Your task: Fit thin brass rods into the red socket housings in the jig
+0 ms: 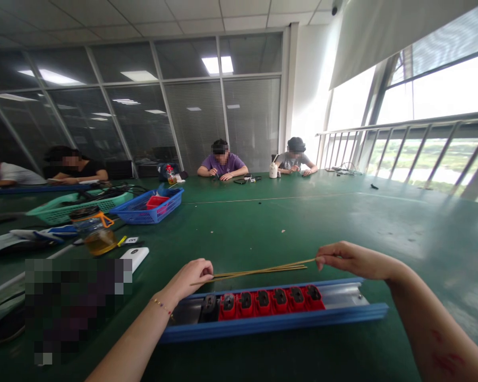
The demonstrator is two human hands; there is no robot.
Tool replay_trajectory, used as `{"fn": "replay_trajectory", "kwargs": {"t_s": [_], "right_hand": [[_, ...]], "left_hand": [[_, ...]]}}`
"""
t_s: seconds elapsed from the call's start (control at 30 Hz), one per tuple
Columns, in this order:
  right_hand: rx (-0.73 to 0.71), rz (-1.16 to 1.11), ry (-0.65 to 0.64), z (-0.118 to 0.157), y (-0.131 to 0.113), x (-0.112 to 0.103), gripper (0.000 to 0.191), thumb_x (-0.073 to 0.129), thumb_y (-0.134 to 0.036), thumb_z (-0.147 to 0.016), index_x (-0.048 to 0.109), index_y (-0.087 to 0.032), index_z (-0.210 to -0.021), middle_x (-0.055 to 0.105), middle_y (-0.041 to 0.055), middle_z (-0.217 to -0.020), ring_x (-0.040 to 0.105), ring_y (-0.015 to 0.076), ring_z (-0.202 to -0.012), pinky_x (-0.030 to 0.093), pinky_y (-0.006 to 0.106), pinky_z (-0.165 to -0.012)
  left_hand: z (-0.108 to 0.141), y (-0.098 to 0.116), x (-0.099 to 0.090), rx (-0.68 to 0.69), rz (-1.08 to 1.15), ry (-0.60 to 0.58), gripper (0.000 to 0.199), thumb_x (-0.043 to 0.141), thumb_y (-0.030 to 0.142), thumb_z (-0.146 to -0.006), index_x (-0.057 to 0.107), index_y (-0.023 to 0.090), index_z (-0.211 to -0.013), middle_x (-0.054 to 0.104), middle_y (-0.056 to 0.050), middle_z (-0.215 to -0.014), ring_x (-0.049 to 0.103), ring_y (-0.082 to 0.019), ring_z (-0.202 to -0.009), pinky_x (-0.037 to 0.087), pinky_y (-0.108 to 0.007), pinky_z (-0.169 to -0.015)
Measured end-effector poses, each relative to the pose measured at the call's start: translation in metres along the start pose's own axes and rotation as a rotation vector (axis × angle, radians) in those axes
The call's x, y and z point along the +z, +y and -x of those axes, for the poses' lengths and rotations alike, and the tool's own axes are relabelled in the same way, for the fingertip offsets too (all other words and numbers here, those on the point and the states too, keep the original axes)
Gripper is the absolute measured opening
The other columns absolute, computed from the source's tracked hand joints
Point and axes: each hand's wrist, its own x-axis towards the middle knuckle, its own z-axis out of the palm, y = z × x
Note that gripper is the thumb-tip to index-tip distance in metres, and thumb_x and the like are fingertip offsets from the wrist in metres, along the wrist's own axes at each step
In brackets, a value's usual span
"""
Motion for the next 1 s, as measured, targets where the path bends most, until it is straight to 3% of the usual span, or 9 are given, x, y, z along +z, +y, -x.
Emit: {"fn": "replay_trajectory", "kwargs": {"t_s": [0.13, 0.23, 0.33, 0.4, 0.53, 0.73, 0.83, 1.0], "right_hand": [[0.081, 0.009, -0.010, 0.000, 0.029, 0.001, 0.043, 0.035, -0.049, -0.085, 0.063, -0.017, -0.088, 0.052, 0.0002, -0.067, 0.043, 0.0120, -0.059, 0.036, 0.023, -0.055], [0.139, 0.023, -0.055, -0.014, 0.049, 0.016, 0.040, 0.037, -0.047, -0.084, 0.064, -0.017, -0.086, 0.054, -0.0001, -0.065, 0.044, 0.0120, -0.057, 0.036, 0.022, -0.052], [0.153, 0.133, -0.019, -0.035, 0.060, 0.038, 0.035, 0.042, -0.043, -0.082, 0.066, -0.018, -0.084, 0.059, 0.0013, -0.065, 0.049, 0.0133, -0.057, 0.037, 0.022, -0.051], [0.108, 0.248, 0.038, -0.049, 0.062, 0.050, 0.029, 0.045, -0.038, -0.080, 0.067, -0.020, -0.085, 0.065, 0.0028, -0.075, 0.055, 0.0149, -0.064, 0.039, 0.023, -0.057], [0.152, 0.479, 0.121, -0.066, 0.058, 0.065, 0.020, 0.049, -0.027, -0.076, 0.069, -0.023, -0.079, 0.067, 0.0032, -0.082, 0.060, 0.0170, -0.073, 0.040, 0.023, -0.063], [0.216, 0.571, 0.139, -0.070, 0.055, 0.069, 0.018, 0.049, -0.023, -0.075, 0.067, -0.024, -0.077, 0.069, 0.0013, -0.081, 0.062, 0.0179, -0.075, 0.039, 0.023, -0.062], [0.226, 0.582, 0.156, -0.071, 0.055, 0.072, 0.017, 0.049, -0.023, -0.075, 0.065, -0.023, -0.077, 0.068, 0.0017, -0.080, 0.062, 0.0186, -0.075, 0.038, 0.024, -0.061], [0.215, 0.597, 0.191, -0.071, 0.054, 0.074, 0.015, 0.051, -0.027, -0.076, 0.062, -0.021, -0.085, 0.066, 0.0051, -0.090, 0.060, 0.0205, -0.083, 0.038, 0.026, -0.066]], "left_hand": [[0.001, 0.002, -0.001, -0.013, -0.003, 0.019, 0.024, 0.047, 0.040, -0.077, 0.060, 0.020, -0.075, 0.059, -0.001, -0.078, 0.054, -0.014, -0.070, 0.036, -0.022, -0.060], [0.000, 0.004, -0.002, -0.017, -0.016, 0.035, 0.032, 0.041, 0.045, -0.080, 0.061, 0.020, -0.075, 0.059, -0.002, -0.078, 0.054, -0.015, -0.072, 0.036, -0.023, -0.062], [-0.001, 0.004, -0.001, -0.020, 0.003, 0.013, 0.038, 0.042, 0.053, -0.077, 0.061, 0.020, -0.075, 0.059, -0.002, -0.078, 0.054, -0.014, -0.069, 0.035, -0.022, -0.060], [-0.001, 0.003, -0.001, -0.024, 0.012, -0.014, 0.038, 0.049, 0.056, -0.072, 0.060, 0.020, -0.076, 0.059, -0.002, -0.078, 0.054, -0.014, -0.067, 0.035, -0.022, -0.056], [0.000, 0.001, 0.000, -0.026, -0.014, -0.001, 0.034, 0.054, 0.054, -0.069, 0.060, 0.021, -0.075, 0.059, -0.001, -0.077, 0.054, -0.014, -0.067, 0.035, -0.021, -0.056], [0.002, 0.006, -0.003, -0.030, -0.031, -0.007, 0.041, 0.052, 0.060, -0.067, 0.061, 0.022, -0.076, 0.059, -0.001, -0.081, 0.054, -0.015, -0.071, 0.035, -0.022, -0.057], [0.001, 0.006, -0.003, -0.026, -0.062, -0.002, 0.034, 0.059, 0.053, -0.065, 0.060, 0.022, -0.076, 0.060, -0.001, -0.079, 0.054, -0.015, -0.072, 0.036, -0.022, -0.060], [0.001, 0.006, -0.002, -0.013, -0.089, 0.010, 0.018, 0.051, 0.037, -0.076, 0.061, 0.022, -0.076, 0.060, -0.001, -0.080, 0.055, -0.015, -0.076, 0.036, -0.023, -0.063]]}}
